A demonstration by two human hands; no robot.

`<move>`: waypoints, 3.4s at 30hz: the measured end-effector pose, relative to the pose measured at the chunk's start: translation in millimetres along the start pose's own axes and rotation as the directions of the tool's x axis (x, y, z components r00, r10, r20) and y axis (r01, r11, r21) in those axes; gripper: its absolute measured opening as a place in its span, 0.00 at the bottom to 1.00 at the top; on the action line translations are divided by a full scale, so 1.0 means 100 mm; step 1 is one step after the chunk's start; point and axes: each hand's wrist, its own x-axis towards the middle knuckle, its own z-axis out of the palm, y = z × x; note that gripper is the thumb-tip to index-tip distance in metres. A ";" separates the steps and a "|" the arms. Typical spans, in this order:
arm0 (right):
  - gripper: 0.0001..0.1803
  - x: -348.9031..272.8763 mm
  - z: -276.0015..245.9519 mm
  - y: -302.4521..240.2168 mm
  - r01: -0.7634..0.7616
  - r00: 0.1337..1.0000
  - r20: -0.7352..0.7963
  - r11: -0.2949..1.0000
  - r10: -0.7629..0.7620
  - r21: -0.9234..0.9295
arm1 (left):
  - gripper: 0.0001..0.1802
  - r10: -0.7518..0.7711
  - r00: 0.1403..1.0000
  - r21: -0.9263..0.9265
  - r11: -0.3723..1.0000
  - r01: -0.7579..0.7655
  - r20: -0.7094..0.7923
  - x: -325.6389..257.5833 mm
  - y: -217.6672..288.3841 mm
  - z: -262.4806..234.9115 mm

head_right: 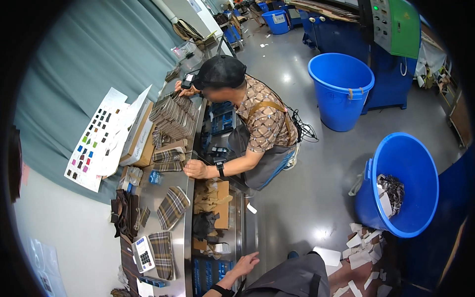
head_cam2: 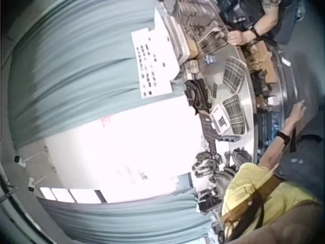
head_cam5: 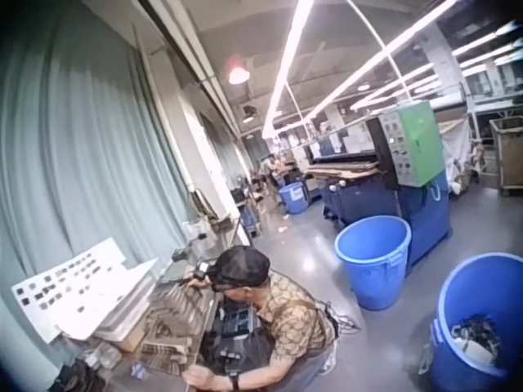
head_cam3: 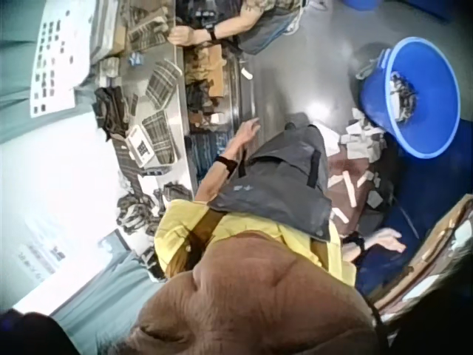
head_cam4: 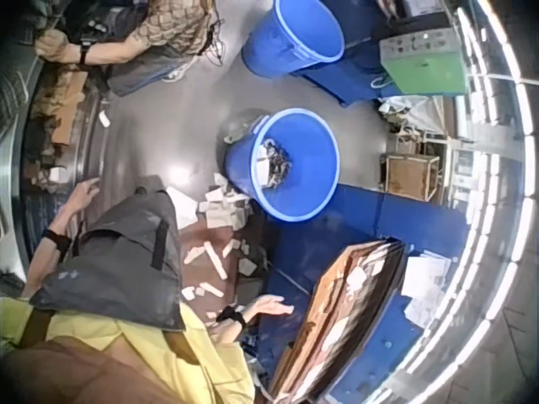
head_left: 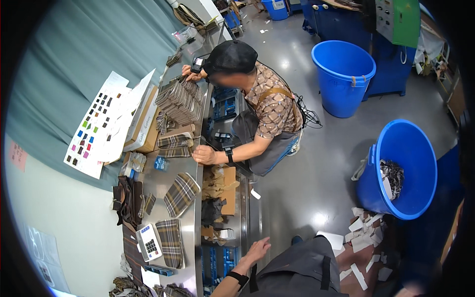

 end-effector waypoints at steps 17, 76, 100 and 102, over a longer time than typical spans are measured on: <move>0.28 1.90 -2.94 -3.85 -0.594 -0.061 -0.130 -0.068 -0.990 0.802 | 0.27 0.120 0.504 0.036 0.984 -0.174 -0.856 0.96 1.86 -4.53; 0.23 1.59 -4.69 -4.35 -0.703 0.117 0.110 -0.004 -0.987 0.711 | 0.20 0.515 0.470 0.653 0.732 0.193 -0.716 1.92 1.66 -6.20; 0.22 1.69 -4.69 -4.31 -0.713 0.151 0.116 -0.026 -0.982 0.700 | 0.25 0.411 0.489 0.557 0.807 0.197 -0.770 1.96 1.64 -6.34; 0.22 1.71 -4.68 -4.31 -0.716 0.162 0.106 -0.043 -0.981 0.697 | 0.26 0.443 0.485 0.588 0.785 0.197 -0.754 1.95 1.66 -6.33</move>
